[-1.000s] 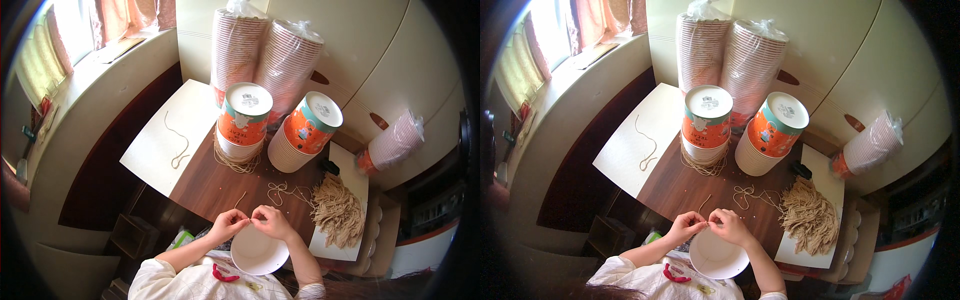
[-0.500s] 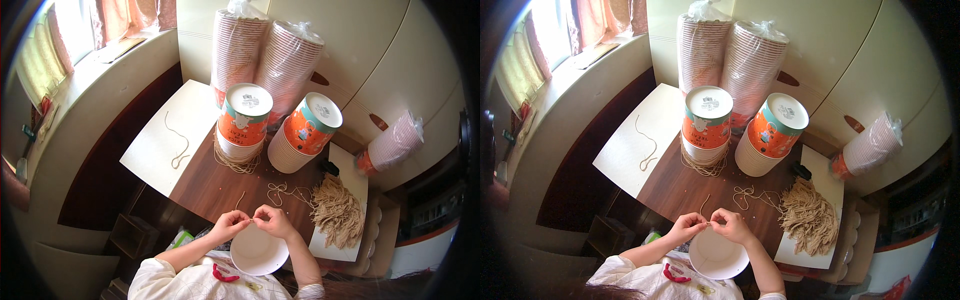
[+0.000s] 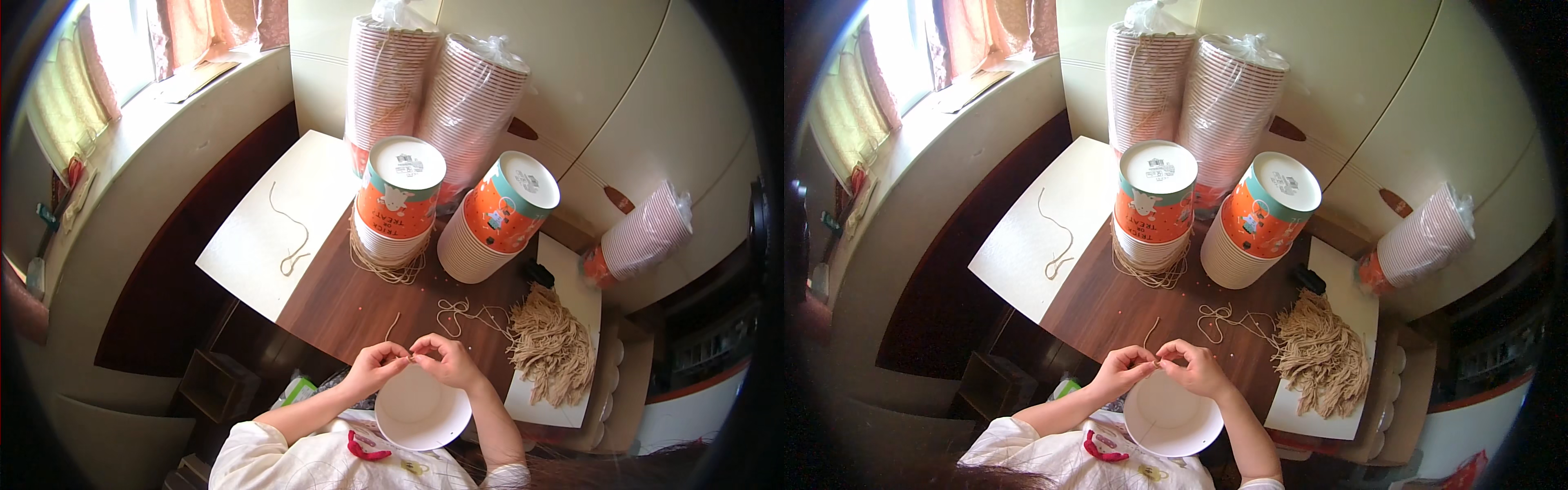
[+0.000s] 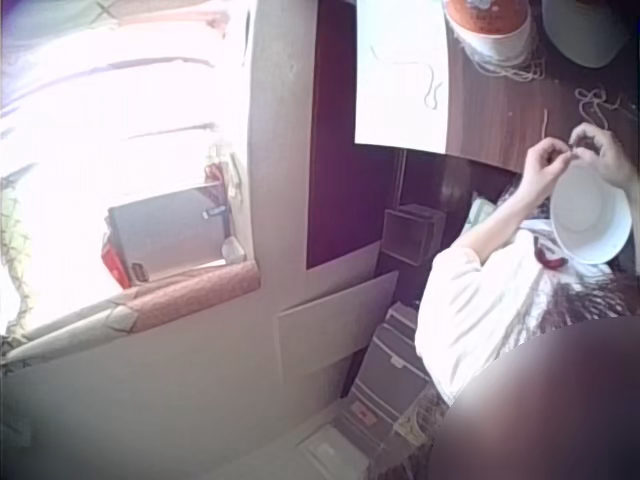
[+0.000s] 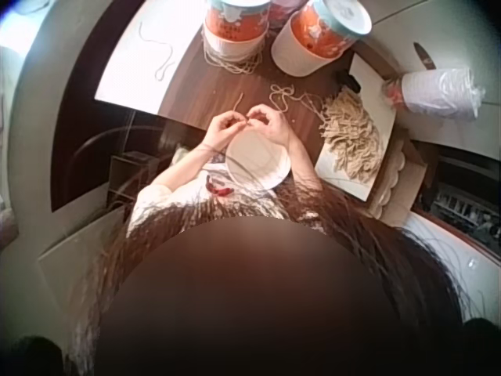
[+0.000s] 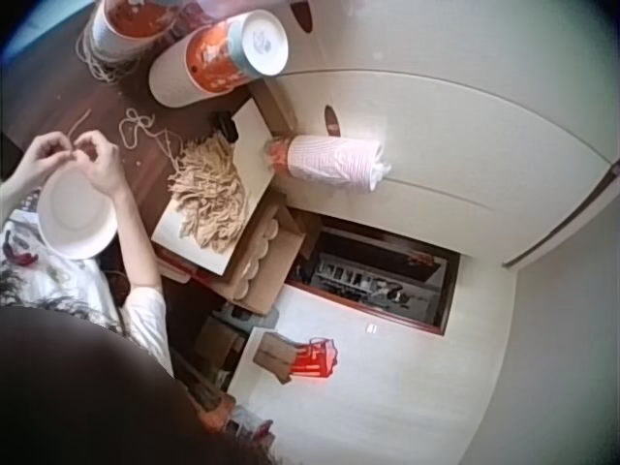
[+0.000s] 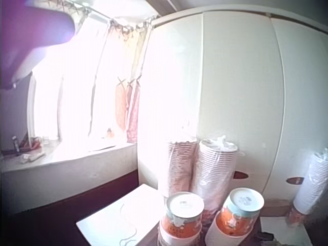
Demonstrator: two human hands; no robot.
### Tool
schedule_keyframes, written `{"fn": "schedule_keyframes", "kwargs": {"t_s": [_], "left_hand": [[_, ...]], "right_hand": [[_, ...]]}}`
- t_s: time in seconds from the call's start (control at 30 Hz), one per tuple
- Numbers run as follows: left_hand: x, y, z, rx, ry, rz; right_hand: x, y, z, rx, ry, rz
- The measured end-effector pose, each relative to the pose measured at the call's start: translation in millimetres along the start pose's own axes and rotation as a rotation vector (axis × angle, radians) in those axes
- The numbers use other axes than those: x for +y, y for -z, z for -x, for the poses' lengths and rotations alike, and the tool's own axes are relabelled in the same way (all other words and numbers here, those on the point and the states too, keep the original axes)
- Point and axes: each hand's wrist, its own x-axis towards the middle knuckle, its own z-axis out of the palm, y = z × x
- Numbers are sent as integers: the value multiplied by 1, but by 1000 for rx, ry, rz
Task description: The person is tying thin strings around the rims of paper cups and then stacking them for packaging.
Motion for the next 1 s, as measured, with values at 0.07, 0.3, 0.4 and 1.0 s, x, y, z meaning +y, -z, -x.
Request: {"fn": "schedule_keyframes", "kwargs": {"t_s": [0.07, 0.3, 0.4, 1.0], "left_hand": [[-2, -1, 0, 17, -22, 12], [-3, -1, 0, 32, -9, 7], [3, -4, 1, 25, 12, 54], [1, -7, -2, 57, -38, 3]], "right_hand": [[-8, 1, -1, -36, 10, 62], [-6, 1, 0, -6, -21, 104], [-5, 0, 0, 23, 0, 116], [8, 0, 1, -11, 3, 22]]}}
